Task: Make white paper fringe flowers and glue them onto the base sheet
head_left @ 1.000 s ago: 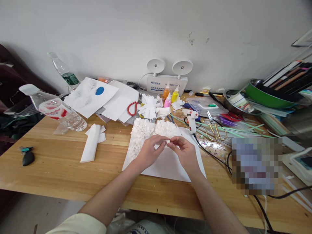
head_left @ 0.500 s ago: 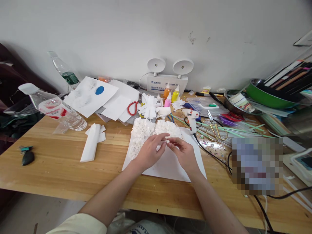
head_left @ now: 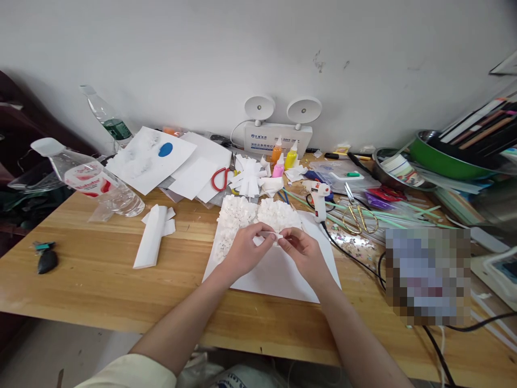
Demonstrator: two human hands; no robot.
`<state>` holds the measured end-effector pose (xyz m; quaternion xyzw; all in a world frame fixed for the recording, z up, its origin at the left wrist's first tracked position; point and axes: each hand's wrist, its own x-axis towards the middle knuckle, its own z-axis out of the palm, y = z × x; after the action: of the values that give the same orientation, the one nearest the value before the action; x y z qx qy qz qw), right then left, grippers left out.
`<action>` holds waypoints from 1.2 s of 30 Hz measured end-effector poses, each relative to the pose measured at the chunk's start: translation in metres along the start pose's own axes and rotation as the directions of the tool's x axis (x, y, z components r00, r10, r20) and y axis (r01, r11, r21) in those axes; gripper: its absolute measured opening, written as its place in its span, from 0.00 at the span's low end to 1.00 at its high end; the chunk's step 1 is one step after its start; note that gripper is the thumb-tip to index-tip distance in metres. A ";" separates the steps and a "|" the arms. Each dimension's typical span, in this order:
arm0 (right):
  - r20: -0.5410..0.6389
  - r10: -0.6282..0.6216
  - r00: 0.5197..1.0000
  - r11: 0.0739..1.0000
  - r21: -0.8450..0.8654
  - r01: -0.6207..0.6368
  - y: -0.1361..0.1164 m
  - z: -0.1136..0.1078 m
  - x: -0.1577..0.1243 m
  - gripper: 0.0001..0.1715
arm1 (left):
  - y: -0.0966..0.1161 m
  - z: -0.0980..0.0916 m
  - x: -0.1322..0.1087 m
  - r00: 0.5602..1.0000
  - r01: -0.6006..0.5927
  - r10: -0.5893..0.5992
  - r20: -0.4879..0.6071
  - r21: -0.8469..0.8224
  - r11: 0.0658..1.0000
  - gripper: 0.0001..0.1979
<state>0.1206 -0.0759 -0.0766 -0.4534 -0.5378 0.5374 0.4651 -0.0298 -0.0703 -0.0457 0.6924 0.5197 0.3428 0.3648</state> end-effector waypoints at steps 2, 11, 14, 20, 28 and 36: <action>0.017 0.005 1.000 1.000 0.022 -0.006 -0.001 0.000 0.000 0.08 | 0.000 0.000 0.000 1.000 0.017 -0.017 -0.015 -0.024 1.000 0.06; 0.026 -0.008 1.000 1.000 0.019 0.007 -0.001 0.000 -0.001 0.08 | -0.003 0.004 -0.001 0.999 -0.026 0.027 0.022 -0.054 0.998 0.07; -0.003 -0.012 1.000 1.000 0.000 0.012 -0.001 0.000 -0.001 0.07 | -0.005 0.006 -0.001 0.998 -0.058 0.059 0.009 -0.058 0.997 0.07; -0.043 -0.009 0.999 0.999 -0.049 0.007 -0.001 0.000 0.000 0.07 | -0.009 0.011 -0.002 0.985 -0.160 0.162 -0.052 0.041 0.986 0.07; -0.146 -0.050 0.988 0.997 -0.070 0.040 0.002 0.001 0.000 0.08 | -0.005 0.011 -0.002 0.989 -0.133 0.133 -0.062 -0.003 0.991 0.07; -0.162 -0.068 0.984 0.997 -0.058 0.059 0.000 0.002 0.000 0.06 | -0.002 0.011 -0.002 0.990 -0.134 0.128 -0.062 -0.092 0.987 0.07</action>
<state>0.1187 -0.0764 -0.0763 -0.4909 -0.5260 0.4687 0.5125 -0.0224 -0.0735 -0.0531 0.6969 0.4660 0.4097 0.3597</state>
